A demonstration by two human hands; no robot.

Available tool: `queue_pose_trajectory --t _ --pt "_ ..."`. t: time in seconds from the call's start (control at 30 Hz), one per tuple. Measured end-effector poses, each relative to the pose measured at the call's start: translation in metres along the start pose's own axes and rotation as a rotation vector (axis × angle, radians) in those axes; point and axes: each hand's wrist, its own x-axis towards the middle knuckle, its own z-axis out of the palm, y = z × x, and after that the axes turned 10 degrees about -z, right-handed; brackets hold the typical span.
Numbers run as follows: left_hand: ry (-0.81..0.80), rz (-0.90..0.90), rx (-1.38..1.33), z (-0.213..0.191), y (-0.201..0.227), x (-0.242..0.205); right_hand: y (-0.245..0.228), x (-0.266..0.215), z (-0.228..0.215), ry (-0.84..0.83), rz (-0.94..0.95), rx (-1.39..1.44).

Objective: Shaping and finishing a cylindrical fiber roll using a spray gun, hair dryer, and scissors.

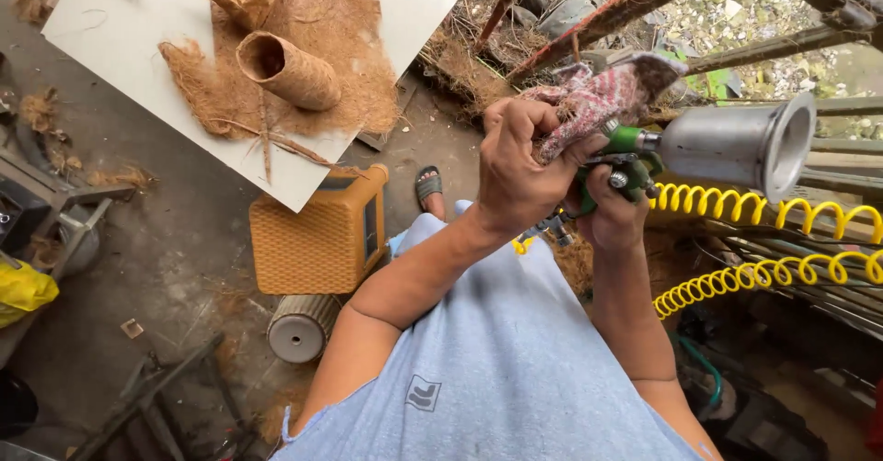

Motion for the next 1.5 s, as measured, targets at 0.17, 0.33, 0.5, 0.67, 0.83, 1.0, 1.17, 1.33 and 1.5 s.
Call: queue_pose_trajectory --t 0.17,0.33,0.5,0.67,0.83,1.0,1.17,1.33,1.5 --pt "-0.056 -0.123 0.0 -0.005 0.017 -0.003 0.008 -0.009 -0.033 0.193 0.037 -0.176" --pt "-0.219 -0.449 -0.16 -0.007 0.008 0.001 -0.009 -0.007 -0.013 -0.069 -0.215 -0.413" --pt "-0.281 -0.674 -0.28 -0.011 -0.003 0.003 0.034 -0.027 -0.072 -0.173 -0.631 -1.079" --pt "-0.357 -0.472 -0.278 -0.008 -0.007 0.005 0.036 0.006 -0.091 -0.315 -1.358 -1.793" --pt "-0.406 -0.433 -0.301 -0.014 -0.001 0.015 0.076 0.002 -0.116 -0.213 -1.264 -1.645" --pt "-0.409 -0.521 -0.333 -0.011 -0.014 0.013 0.058 0.002 -0.092 -0.27 -1.202 -1.518" --pt "-0.484 -0.73 -0.442 -0.013 -0.036 0.009 0.034 0.001 -0.061 -0.308 -0.668 -0.882" --pt "-0.539 -0.712 -0.447 -0.009 -0.042 0.007 0.006 0.01 -0.043 -0.298 -0.268 -0.413" --pt "-0.515 -0.726 -0.535 -0.021 -0.038 0.005 -0.015 0.019 -0.038 -0.287 0.129 0.061"
